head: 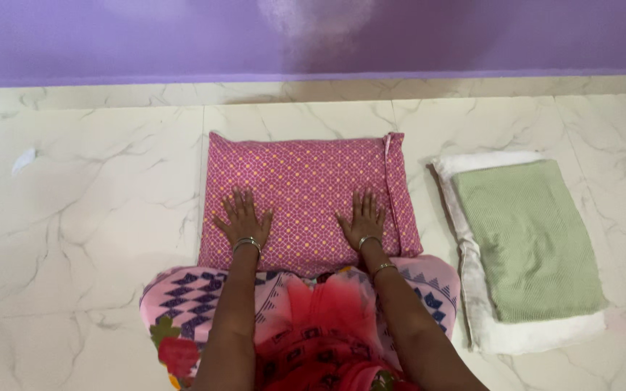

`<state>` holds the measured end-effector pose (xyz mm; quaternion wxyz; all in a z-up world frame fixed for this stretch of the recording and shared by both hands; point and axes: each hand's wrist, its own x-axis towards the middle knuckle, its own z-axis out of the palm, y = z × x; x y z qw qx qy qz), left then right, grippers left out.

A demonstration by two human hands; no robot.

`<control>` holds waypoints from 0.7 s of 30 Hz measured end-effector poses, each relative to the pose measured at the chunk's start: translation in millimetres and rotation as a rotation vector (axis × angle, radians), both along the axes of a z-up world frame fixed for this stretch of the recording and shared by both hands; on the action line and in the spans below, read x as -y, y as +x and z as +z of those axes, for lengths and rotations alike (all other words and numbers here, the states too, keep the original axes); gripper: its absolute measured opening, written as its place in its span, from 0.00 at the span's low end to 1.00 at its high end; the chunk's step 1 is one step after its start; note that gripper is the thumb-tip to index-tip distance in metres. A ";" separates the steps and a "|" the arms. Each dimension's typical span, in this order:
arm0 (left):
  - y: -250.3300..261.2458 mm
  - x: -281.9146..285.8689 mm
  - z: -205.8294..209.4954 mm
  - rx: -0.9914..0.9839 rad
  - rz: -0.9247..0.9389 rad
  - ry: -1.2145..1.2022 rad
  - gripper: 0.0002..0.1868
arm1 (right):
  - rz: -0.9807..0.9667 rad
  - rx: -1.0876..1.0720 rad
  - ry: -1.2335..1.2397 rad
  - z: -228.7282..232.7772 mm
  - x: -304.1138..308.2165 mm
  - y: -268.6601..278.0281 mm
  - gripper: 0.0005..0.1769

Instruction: The person inserts a white pillow into a pink patterned pillowcase, smooths it, and zips it closed. Then the person inserts another white pillow into a green patterned pillowcase, smooths it, and zips it closed.

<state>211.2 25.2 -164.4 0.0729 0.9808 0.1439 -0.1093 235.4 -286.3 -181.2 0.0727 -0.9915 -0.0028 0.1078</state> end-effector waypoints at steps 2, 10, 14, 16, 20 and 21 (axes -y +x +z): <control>3.7 -1.3 -11.0 0.019 -0.005 -0.006 0.48 | 0.009 -0.017 0.000 -6.2 -1.0 2.7 0.54; 22.8 -1.3 -21.9 -0.039 -0.015 -0.005 0.48 | 0.007 -0.074 0.037 -11.2 -7.5 12.9 0.54; 29.9 -1.7 -17.0 -0.094 -0.024 0.019 0.48 | 0.017 -0.118 -0.018 -7.9 -9.5 20.2 0.54; 28.6 -1.6 -14.4 -0.103 -0.020 -0.001 0.47 | 0.016 -0.128 -0.028 -6.1 -8.9 19.6 0.54; 23.1 -2.7 -7.2 -0.095 -0.030 -0.006 0.48 | 0.020 -0.137 -0.008 0.1 -5.5 16.9 0.53; 21.2 -3.1 -5.4 -0.095 -0.030 -0.001 0.48 | 0.022 -0.145 -0.004 1.0 -4.5 14.4 0.53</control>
